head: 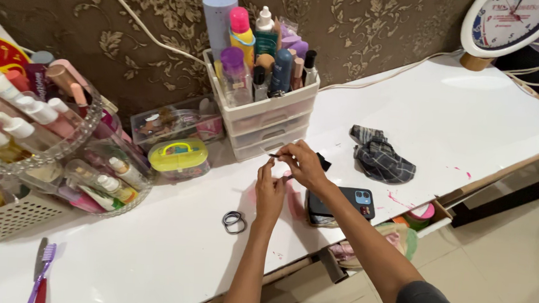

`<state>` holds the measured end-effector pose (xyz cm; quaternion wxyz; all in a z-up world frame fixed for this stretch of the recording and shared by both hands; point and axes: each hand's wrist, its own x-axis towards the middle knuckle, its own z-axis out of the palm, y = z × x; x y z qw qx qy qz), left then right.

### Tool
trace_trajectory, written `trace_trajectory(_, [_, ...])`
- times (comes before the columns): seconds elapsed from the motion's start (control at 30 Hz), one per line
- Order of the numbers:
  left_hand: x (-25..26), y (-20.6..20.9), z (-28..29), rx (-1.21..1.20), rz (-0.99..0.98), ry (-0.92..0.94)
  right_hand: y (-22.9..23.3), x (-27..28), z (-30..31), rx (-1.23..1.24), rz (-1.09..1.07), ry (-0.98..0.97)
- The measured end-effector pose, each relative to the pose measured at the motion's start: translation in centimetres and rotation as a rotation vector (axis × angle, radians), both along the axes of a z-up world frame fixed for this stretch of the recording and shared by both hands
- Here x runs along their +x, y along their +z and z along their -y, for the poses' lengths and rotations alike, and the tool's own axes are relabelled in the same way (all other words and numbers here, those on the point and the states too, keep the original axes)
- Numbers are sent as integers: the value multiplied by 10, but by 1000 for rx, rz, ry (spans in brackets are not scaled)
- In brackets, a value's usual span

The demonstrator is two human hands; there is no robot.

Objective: The person clears a desk of various cosmetic items, bottles, and a phone, and then wipes the surface with a cloth and a spray cleaner.

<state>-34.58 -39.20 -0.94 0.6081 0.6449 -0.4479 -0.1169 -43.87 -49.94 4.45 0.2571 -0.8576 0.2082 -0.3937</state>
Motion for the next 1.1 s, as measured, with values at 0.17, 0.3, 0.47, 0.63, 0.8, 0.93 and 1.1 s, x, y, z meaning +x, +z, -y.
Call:
trace_trajectory(0.17, [-15, -19, 19, -44, 4, -12, 6, -10, 3, 555, 61, 265])
trace_trajectory(0.3, [-17, -16, 14, -80, -206, -69, -9, -19, 15, 721, 116, 256])
trace_trajectory(0.47, [-14, 12, -6, -41, 19, 109, -49, -35, 46, 401, 45, 11])
trace_trajectory(0.63, [-16, 34, -20, 85, -7, 143, -74, -45, 44, 58, -312, -126])
trace_trajectory(0.8, [-11, 37, -26, 141, -142, 117, -86, -41, 49, -177, -442, -68])
trace_trajectory(0.93, [-6, 29, -31, 132, -169, 154, -89, -41, 68, -375, -506, -72])
trace_trajectory(1.1, [3, 20, -33, 25, -141, 157, -65, -54, 75, -433, -490, -211])
